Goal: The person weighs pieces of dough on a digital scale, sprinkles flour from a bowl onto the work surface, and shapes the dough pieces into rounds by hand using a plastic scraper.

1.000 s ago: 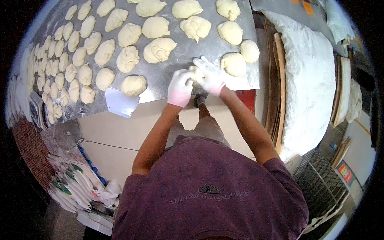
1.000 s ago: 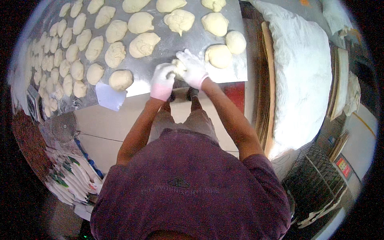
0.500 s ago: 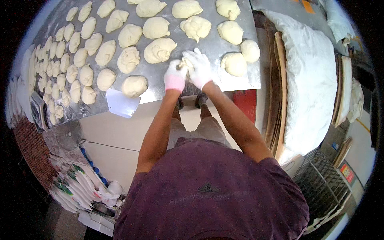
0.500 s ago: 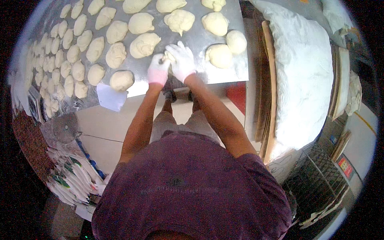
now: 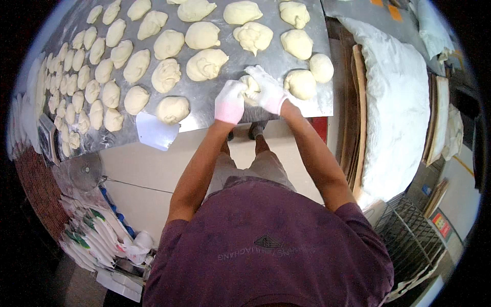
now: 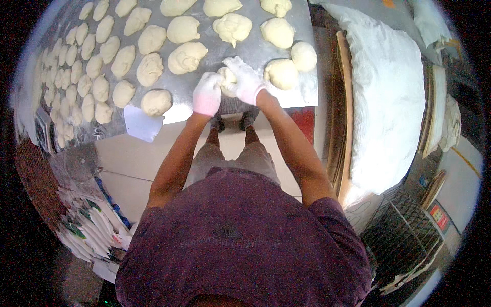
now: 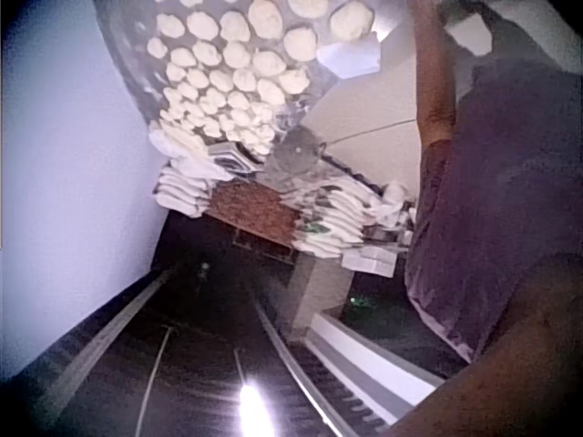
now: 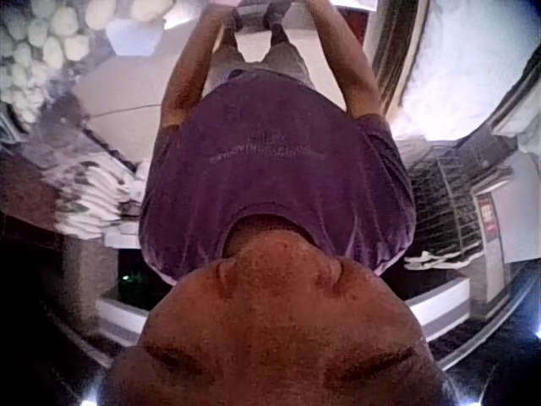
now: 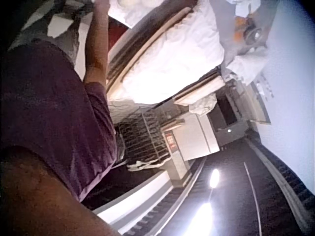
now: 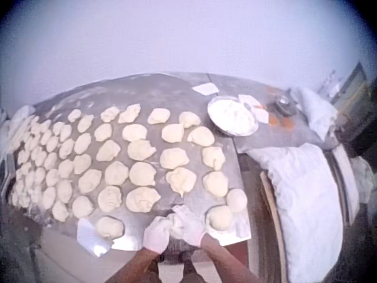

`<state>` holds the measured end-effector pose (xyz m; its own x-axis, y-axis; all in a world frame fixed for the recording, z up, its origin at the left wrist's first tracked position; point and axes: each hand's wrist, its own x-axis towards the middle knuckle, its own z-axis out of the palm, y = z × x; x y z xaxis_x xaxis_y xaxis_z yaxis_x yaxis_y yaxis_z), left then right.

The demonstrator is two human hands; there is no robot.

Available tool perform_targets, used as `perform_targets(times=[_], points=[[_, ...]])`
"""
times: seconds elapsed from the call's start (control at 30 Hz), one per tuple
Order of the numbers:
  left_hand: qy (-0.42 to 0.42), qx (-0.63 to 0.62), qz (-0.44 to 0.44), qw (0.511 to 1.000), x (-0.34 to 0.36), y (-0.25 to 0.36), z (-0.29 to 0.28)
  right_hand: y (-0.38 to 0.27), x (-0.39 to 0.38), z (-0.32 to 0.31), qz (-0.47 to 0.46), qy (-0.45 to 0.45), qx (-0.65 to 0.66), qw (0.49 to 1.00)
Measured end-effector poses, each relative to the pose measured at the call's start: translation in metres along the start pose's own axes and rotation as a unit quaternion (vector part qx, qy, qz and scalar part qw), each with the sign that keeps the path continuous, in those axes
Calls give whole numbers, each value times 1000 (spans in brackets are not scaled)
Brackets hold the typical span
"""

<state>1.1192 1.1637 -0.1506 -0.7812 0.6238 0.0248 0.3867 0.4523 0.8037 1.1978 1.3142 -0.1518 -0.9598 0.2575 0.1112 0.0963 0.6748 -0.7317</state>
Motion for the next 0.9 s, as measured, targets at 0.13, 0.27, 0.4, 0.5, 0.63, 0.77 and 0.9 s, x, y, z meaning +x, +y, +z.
perform_targets(times=[0.13,0.27,0.4,0.5,0.63,0.77,0.9], points=[[-7,-94,-101,990,3,9,8,-5,-6,27,-5,89,-49,995],[-17,-85,-134,987,19,10,11,6,12,4,48,-29,260,964],[-28,-12,6,1000,-8,23,3,17,-6,17,-81,69,3,994],[8,-171,-187,967,8,0,26,16,2,27,-77,119,-124,982],[-13,-11,-54,998,17,15,23,4,9,-19,214,-83,535,813],[-16,-14,-43,999,-7,36,24,6,-10,-9,-26,19,39,999],[26,-72,-154,985,10,28,31,22,-5,11,-19,40,6,999]])
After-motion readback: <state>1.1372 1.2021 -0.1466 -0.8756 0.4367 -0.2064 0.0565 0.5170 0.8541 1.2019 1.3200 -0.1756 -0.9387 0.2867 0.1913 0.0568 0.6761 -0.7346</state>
